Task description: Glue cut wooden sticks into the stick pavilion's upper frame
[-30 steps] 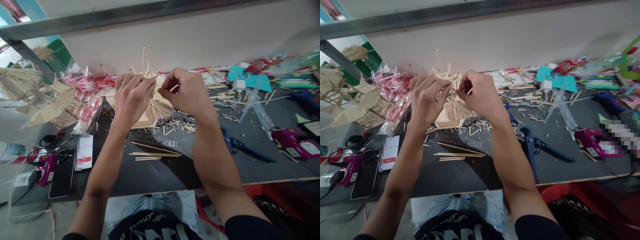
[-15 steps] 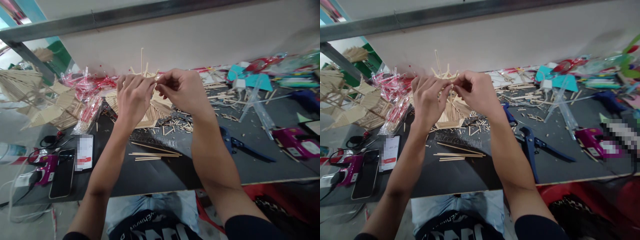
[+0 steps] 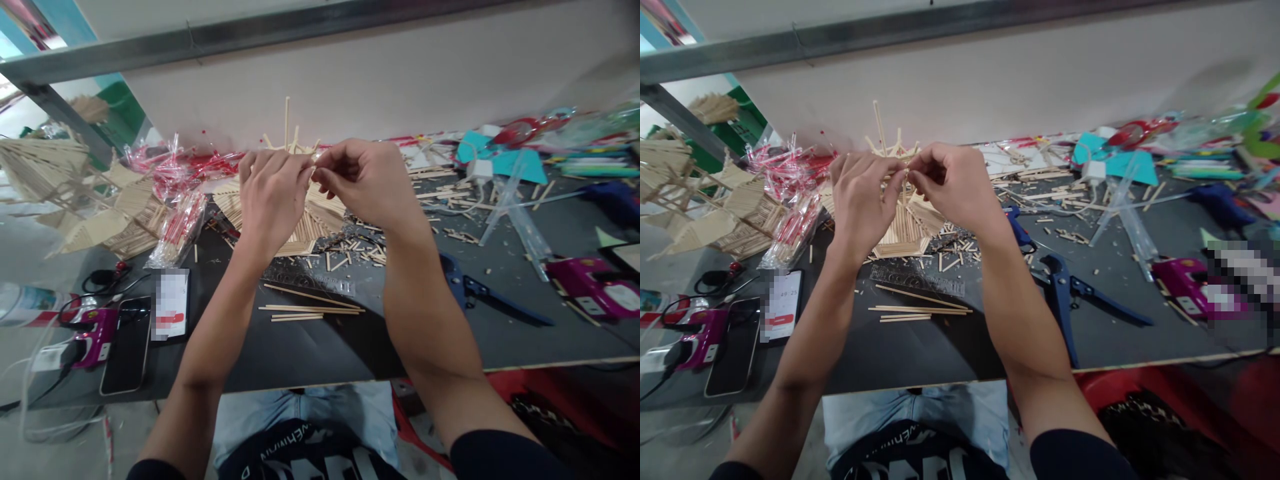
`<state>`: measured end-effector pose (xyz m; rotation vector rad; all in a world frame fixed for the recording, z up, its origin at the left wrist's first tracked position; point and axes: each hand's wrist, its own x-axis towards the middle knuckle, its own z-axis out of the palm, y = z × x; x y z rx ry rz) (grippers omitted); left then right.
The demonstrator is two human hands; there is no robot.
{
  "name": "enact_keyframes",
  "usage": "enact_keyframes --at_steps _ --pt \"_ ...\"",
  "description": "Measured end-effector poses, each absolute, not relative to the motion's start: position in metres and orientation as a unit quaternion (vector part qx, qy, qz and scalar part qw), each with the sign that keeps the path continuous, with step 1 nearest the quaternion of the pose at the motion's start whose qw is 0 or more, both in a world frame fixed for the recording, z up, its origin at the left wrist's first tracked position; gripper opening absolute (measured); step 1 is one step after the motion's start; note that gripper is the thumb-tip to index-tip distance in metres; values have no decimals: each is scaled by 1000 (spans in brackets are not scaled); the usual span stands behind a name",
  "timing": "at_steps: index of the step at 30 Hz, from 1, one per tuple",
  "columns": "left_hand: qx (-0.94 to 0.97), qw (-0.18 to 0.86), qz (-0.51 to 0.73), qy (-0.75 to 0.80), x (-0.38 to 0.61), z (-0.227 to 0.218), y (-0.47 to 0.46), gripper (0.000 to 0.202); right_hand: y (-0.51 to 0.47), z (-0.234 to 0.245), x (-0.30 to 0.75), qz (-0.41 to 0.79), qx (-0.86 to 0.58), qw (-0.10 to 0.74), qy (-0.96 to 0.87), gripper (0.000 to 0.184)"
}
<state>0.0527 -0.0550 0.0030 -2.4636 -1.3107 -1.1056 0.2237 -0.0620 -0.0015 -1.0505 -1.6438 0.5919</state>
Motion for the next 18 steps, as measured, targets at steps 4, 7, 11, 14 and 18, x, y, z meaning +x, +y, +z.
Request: enact_keyframes --at_steps 4,7,11,14,18 --pt "-817 65 -377 -433 54 2 -55 20 -63 0 222 252 -450 521 -680 26" --pt "-817 61 -378 -431 54 2 -56 19 -64 0 222 260 -462 514 -674 26" --pt "-828 50 -366 -422 42 13 -60 16 -64 2 230 246 -465 502 -686 20" --pt "-816 51 -377 -436 20 26 -62 23 -60 0 243 217 -495 517 -664 17" --pt "-772 40 -380 -509 -20 37 -61 18 -41 -17 260 158 -561 551 -597 17"
